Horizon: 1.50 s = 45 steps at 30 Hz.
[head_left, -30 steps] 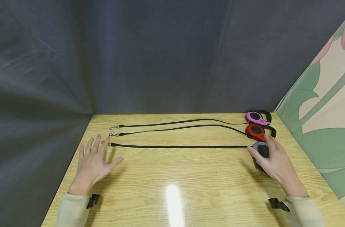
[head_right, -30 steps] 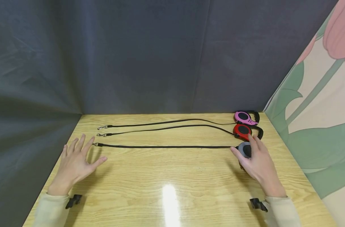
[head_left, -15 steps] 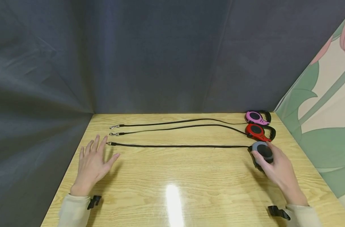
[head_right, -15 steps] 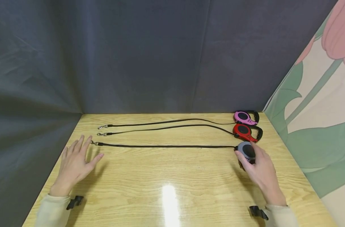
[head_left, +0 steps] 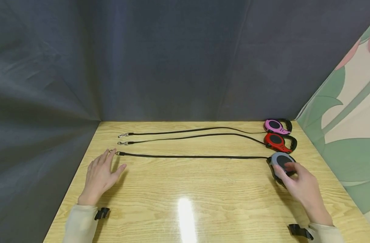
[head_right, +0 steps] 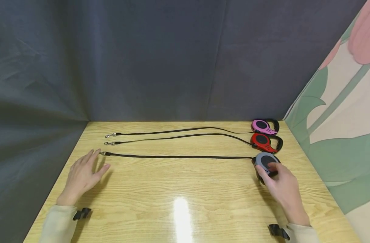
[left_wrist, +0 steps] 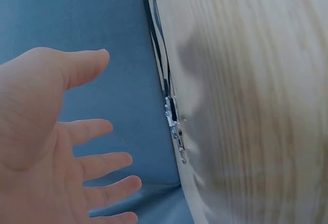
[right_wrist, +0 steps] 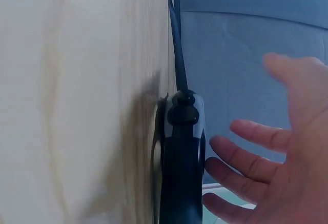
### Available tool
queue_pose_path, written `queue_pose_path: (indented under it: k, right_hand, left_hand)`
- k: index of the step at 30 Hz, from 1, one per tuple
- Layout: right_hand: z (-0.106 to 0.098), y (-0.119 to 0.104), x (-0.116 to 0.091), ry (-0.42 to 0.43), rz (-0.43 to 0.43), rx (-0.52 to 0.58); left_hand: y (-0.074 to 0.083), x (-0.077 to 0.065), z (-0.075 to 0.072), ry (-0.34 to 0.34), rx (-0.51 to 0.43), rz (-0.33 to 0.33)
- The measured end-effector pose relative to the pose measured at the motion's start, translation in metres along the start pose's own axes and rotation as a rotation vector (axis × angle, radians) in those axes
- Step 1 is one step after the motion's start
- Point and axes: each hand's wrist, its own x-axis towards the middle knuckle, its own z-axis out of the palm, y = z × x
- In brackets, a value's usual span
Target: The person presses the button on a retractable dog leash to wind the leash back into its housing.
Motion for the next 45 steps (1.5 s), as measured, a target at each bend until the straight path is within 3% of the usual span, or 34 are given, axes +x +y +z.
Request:
queue_pose_path:
  k: [8,16,25,40,45]
  right_hand:
    - [-0.002,0.006,-0.007,0.043,0.014,-0.008]
    - [-0.003,0.011,-0.009,0.023,0.028,-0.020]
    - [0.000,0.020,-0.012,0.057,-0.008,-0.051]
    - [0.000,0.021,-0.010,-0.028,-0.038,-0.086]
    - [0.002,0.023,-0.014,0.000,-0.030,-0.129]
  left_hand:
    - [-0.008,0.011,0.003,-0.036,-0.022,-0.021]
    - [-0.014,0.013,0.005,-0.033,-0.028,-0.018]
    - [-0.015,0.016,0.007,-0.047,-0.024,-0.033]
    - [-0.013,0.019,0.004,-0.066,-0.038,-0.073]
    - [-0.017,0.019,0.004,-0.096,-0.036,-0.062]
